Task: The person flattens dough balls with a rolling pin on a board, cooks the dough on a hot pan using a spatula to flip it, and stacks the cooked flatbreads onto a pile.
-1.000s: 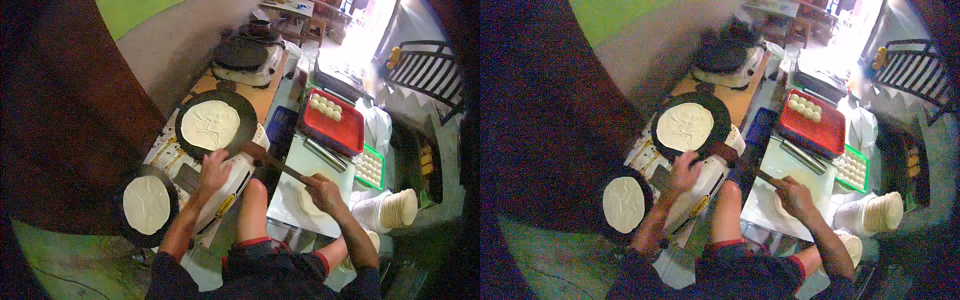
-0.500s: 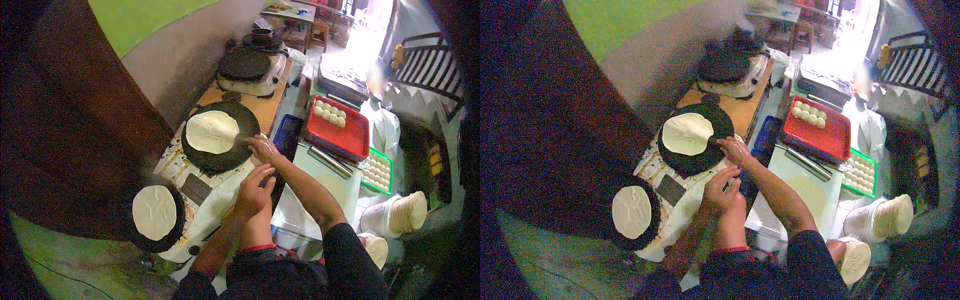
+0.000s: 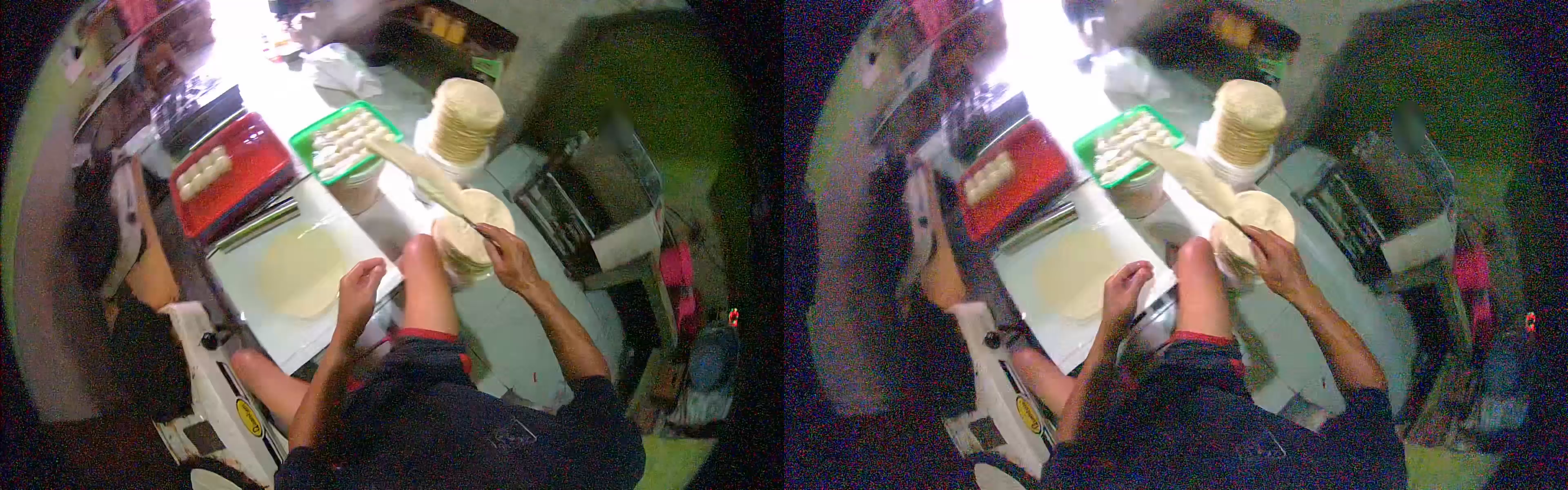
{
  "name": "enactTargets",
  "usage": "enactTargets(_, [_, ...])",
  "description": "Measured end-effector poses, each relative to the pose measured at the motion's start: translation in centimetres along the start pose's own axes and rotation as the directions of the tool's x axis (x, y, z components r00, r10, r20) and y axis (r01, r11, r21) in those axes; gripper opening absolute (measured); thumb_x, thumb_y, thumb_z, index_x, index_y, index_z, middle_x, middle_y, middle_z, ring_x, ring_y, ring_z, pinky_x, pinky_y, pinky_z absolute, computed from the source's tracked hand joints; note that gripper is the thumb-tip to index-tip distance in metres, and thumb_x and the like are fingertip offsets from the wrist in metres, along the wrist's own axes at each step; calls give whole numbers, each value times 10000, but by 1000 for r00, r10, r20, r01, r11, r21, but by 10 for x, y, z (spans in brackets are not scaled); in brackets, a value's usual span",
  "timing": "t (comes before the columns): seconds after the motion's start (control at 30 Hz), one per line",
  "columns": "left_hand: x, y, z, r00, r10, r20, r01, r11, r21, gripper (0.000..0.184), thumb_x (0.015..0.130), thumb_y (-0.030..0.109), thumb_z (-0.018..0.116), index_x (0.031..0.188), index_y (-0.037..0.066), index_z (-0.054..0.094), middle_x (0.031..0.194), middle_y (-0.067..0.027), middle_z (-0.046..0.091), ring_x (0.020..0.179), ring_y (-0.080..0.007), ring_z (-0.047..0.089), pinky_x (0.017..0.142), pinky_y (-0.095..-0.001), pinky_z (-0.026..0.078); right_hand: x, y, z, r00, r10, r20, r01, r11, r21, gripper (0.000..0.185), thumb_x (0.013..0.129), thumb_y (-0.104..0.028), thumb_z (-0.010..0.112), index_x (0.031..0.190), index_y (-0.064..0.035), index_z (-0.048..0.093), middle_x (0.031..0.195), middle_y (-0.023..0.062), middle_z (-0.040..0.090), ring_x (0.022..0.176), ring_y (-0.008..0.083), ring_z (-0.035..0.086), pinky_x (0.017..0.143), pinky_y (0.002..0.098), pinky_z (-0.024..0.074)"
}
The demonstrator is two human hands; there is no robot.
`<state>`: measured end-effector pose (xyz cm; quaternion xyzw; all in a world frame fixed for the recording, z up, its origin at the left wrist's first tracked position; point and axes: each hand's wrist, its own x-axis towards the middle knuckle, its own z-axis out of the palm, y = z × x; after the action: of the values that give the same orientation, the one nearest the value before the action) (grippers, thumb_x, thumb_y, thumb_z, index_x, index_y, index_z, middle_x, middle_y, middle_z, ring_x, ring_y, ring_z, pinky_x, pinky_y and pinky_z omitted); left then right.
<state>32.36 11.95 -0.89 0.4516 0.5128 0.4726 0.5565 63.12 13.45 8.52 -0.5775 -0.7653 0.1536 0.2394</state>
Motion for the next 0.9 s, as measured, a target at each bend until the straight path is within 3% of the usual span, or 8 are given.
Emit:
enactTargets(0.17, [65,-46,121,923,-330,200,385,789,-479,286,1000,211,583,1172,-13,620,1025,-104,702,946,-182,682,799,-311,552,-67,71,-44,932,361,7,-361,932,37,315,971,-100,551,1277,-52,606,1154,162,692,1041,341,670,889,408,529])
enactTargets(0.23, [80,-49,154,829,-529,180,534,654,-536,275,1005,214,571,1138,-25,598,1016,-114,693,965,-224,685,788,-336,561,-78,90,-59,858,495,133,-513,835,200,304,993,-138,549,1282,-69,616,1071,119,706,856,230,657,738,356,528])
enactTargets(0.37, [67,-16,189,906,-423,-2,376,809,-452,311,1013,243,551,1025,-68,563,950,-222,671,760,-313,711,613,-362,585,-88,132,-71,750,566,342,-661,640,392,290,1025,-180,535,1281,-93,638,947,64,713,621,73,603,540,269,498])
enactTargets(0.4, [62,-7,187,949,-314,-40,292,917,-271,340,1013,243,553,910,-80,581,844,-229,681,647,-275,701,570,-350,586,-90,145,-67,742,554,377,-670,611,421,288,1029,-183,529,1279,-97,643,927,57,709,596,50,583,517,251,483])
enactTargets(0.5, [51,6,183,994,-102,-48,108,982,155,399,990,286,599,772,-49,609,714,-153,688,595,-206,675,538,-338,550,-94,206,-35,760,488,430,-645,647,406,308,982,-171,606,1280,-106,648,898,57,710,607,82,602,556,272,512])
enactTargets(0.57, [51,11,194,991,-122,-56,133,945,298,405,959,316,635,739,-23,615,688,-117,688,586,-181,660,537,-345,530,-98,229,-15,798,465,382,-592,723,356,345,923,-143,668,1262,-82,649,906,64,708,637,96,611,565,276,517])
enactTargets(0.77, [94,-142,238,902,-421,-98,427,902,62,365,877,357,719,725,30,660,681,-57,707,589,-150,642,563,-350,495,-113,256,10,914,375,154,-394,913,110,440,783,-176,790,1203,-106,679,1018,124,716,988,294,655,907,414,517])
enactTargets(0.9, [86,-172,260,864,-487,125,501,817,-285,283,908,239,637,1031,-15,620,916,-137,691,708,-200,660,623,-346,534,-119,250,11,878,459,134,-475,871,126,422,774,-181,785,1174,-93,680,1097,143,695,1044,322,649,948,431,504])
